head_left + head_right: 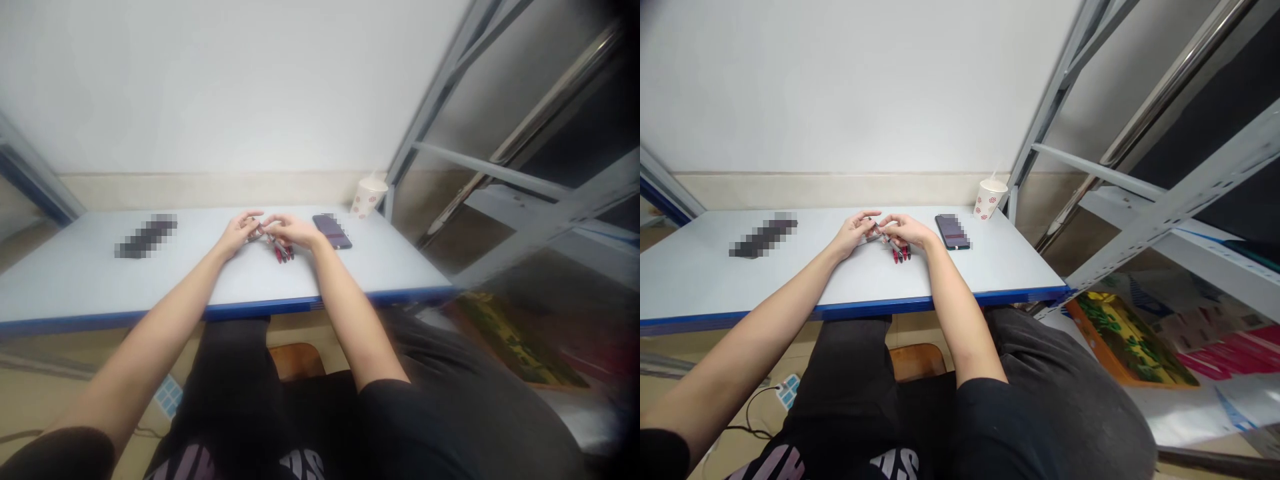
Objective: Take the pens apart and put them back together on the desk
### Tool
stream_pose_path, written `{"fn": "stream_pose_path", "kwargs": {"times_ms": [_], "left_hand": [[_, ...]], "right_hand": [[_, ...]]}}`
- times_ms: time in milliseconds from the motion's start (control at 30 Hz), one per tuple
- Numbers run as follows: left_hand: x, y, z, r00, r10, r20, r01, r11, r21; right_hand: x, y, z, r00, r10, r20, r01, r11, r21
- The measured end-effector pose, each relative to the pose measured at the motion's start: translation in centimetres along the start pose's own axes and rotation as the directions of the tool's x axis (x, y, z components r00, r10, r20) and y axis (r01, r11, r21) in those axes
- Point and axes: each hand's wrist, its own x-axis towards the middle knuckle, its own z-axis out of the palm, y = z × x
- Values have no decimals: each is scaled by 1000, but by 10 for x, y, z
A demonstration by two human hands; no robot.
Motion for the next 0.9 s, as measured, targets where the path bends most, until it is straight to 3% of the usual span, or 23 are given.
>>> {"fn": "stream_pose_path", "kwargs": {"times_ms": [200,367,600,900], "left_hand": [[-2,-2,2,997,-31,-66,30,999,-12],[0,-4,0,984,-73,-163,74,997,-5],[1,-1,-3,964,-93,-249,104,994,30],[7,2,-13,922,-105,-372,132,990,49]], "right_hand": [[-2,-3,14,997,-62,36,62,998,2],[1,-2,17,980,-183,-75,188,980,66],[8,1,13,953,-140,-270,153,988,28],[9,3,10,938,-169,-303,164,986,-43]]}}
